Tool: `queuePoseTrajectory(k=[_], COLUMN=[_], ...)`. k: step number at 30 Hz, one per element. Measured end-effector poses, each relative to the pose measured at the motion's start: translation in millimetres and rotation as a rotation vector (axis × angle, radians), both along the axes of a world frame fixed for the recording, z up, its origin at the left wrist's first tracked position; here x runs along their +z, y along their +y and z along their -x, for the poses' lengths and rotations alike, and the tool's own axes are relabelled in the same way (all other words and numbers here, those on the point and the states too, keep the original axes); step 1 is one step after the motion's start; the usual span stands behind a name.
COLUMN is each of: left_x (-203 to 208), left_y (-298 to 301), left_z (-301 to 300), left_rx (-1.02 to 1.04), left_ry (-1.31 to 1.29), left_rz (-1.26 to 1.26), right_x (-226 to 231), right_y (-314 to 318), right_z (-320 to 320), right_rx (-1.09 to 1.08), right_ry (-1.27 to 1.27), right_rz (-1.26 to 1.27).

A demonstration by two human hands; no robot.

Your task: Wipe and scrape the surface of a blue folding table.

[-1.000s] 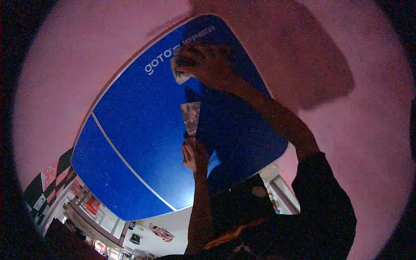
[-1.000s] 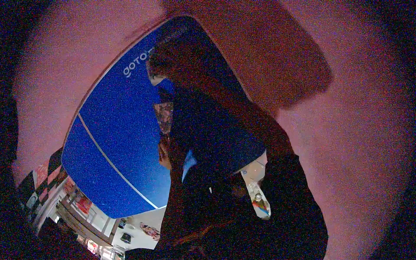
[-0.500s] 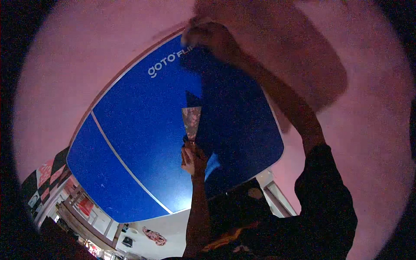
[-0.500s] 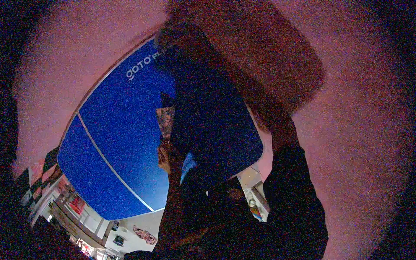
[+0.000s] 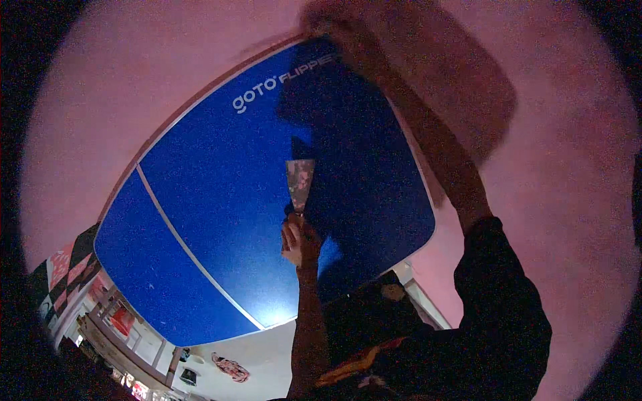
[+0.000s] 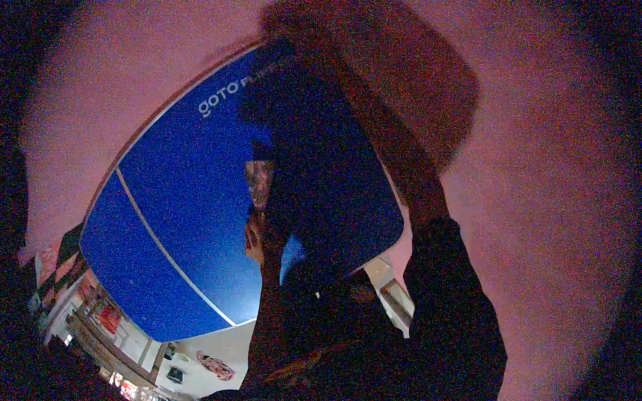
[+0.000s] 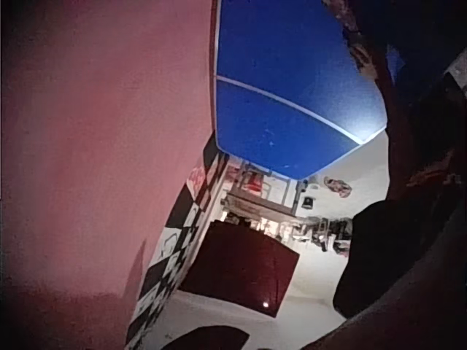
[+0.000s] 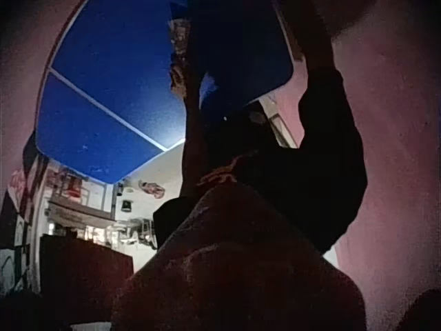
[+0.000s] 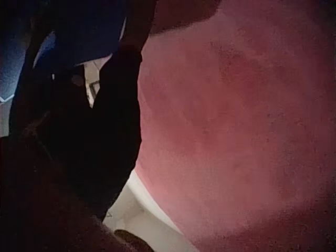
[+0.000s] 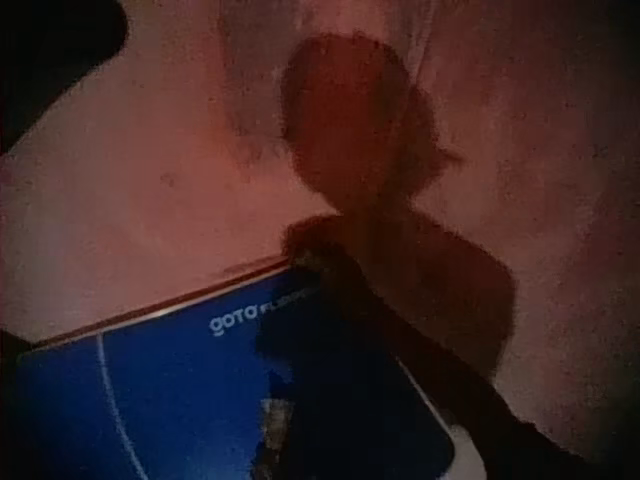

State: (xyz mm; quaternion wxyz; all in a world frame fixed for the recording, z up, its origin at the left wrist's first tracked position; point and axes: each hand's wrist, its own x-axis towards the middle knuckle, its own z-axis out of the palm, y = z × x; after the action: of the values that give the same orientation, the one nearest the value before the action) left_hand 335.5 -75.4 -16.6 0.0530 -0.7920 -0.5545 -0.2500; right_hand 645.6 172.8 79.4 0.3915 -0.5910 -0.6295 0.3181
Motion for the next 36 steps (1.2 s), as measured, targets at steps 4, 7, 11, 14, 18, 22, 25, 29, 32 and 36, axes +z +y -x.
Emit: queuePoseTrajectory(k=[4, 7, 11, 14, 18, 22, 25, 29, 32, 36], left_x=[1, 4, 8, 8, 6, 7, 8, 6, -2, -14], left_y=[-1, -3, 0, 1, -3, -1, 3, 2, -5, -12], left_z=[-1, -5, -7, -4, -2, -4, -5, -3, -2, 0], left_rx=[0.036, 0.1, 0.115, 0.075, 0.066, 0.118, 0.084, 0.072, 0.097, 0.147], left_ry=[0.072, -0.088, -0.131, -0.132, -0.115, -0.101, -0.118, -0.099, -0.092, -0.022], left_rz=[0.149, 0.249, 0.288, 0.26, 0.214, 0.316, 0.124, 0.115, 0.193, 0.134], right_x=[-4, -7, -6, -11, -23, -25, -18, -24, -50, -62], right_y=[-15, -37, -31, -19, -11, 4, 27, 41, 41, 41], right_z=[59, 97, 124, 116, 53, 2, 41, 171, 237, 198], right_rx=[0.062, 0.033, 0.598, 0.798, 0.319, -0.136, -0.156, 0.352, 0.37, 0.25], right_ry=[-0.078, -0.336, -0.391, -0.143, -0.401, -0.328, -0.132, 0.254, 0.015, -0.454], right_rz=[0.029, -0.011, 0.143, 0.187, 0.03, -0.164, -0.341, 0.033, -0.185, -0.399])
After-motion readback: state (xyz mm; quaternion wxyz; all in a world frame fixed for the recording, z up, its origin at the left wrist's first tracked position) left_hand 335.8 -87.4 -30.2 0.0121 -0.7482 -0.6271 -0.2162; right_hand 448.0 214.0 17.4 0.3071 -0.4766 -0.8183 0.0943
